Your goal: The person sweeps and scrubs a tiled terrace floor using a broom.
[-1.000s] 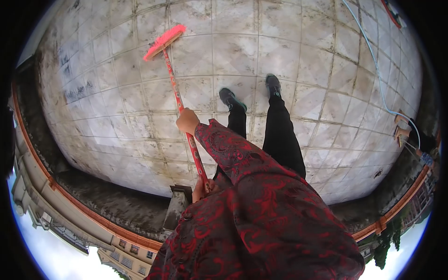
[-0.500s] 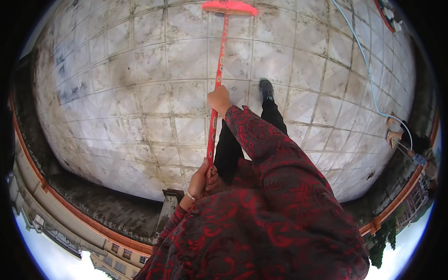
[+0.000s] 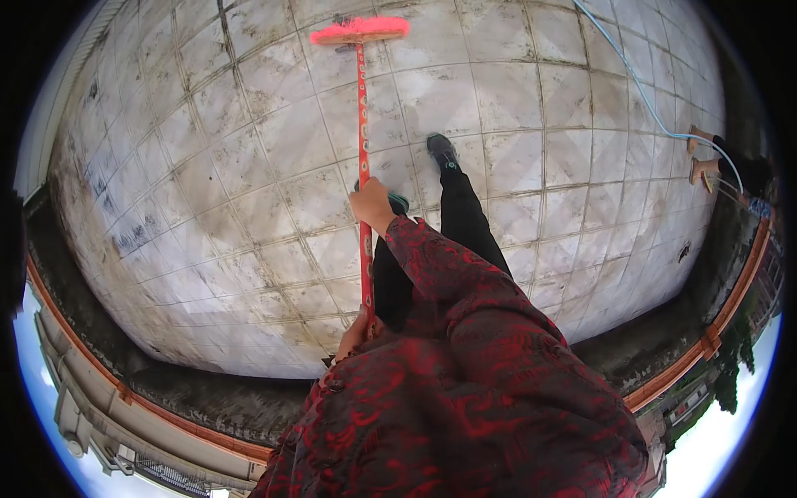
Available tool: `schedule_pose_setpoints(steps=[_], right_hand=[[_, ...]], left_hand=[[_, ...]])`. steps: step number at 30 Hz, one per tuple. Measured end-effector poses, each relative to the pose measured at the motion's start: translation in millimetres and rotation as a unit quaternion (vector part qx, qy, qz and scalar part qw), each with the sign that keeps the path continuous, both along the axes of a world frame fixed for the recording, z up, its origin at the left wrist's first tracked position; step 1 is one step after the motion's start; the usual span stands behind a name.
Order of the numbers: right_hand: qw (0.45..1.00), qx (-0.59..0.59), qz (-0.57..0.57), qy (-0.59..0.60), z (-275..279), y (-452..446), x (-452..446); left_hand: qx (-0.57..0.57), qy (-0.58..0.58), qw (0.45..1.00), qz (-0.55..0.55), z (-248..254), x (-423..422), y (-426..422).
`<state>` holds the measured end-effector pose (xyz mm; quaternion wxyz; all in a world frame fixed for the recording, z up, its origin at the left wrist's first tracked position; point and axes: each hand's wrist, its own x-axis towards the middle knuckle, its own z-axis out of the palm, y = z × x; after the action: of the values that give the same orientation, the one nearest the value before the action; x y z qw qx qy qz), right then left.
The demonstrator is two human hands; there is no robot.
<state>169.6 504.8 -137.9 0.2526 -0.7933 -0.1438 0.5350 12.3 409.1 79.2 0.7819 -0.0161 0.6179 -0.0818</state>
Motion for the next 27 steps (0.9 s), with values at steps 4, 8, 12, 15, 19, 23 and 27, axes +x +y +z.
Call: schedule_pose_setpoints(steps=[4,8,12,15,19,23,27], right_hand=[[0.978,-0.078,-0.189,0.044,33,-21,108],[0.951,-0.085,-0.296,0.015,13,-40,168],[0.989,-0.052,-0.125,-0.062,-10,-26,123],[0.985,-0.068,-0.141,0.071,37,8,71],[0.992,0.03,0.125,-0.014,17,33,24],[0.999,0.027,0.005,0.047,31,26,53],[0.995,-0.006,-0.094,0.043,36,3,114]], left_hand=[[-0.068,-0.051,0.989,-0.122,-18,69,24],[-0.099,-0.046,0.979,-0.17,-4,129,71],[-0.085,-0.018,0.989,-0.121,6,94,77],[0.005,-0.018,0.998,-0.054,0,39,28],[0.056,0.031,0.998,0.005,25,56,24],[0.046,0.033,0.997,-0.052,29,77,27],[0.059,0.039,0.989,-0.128,8,96,18]])
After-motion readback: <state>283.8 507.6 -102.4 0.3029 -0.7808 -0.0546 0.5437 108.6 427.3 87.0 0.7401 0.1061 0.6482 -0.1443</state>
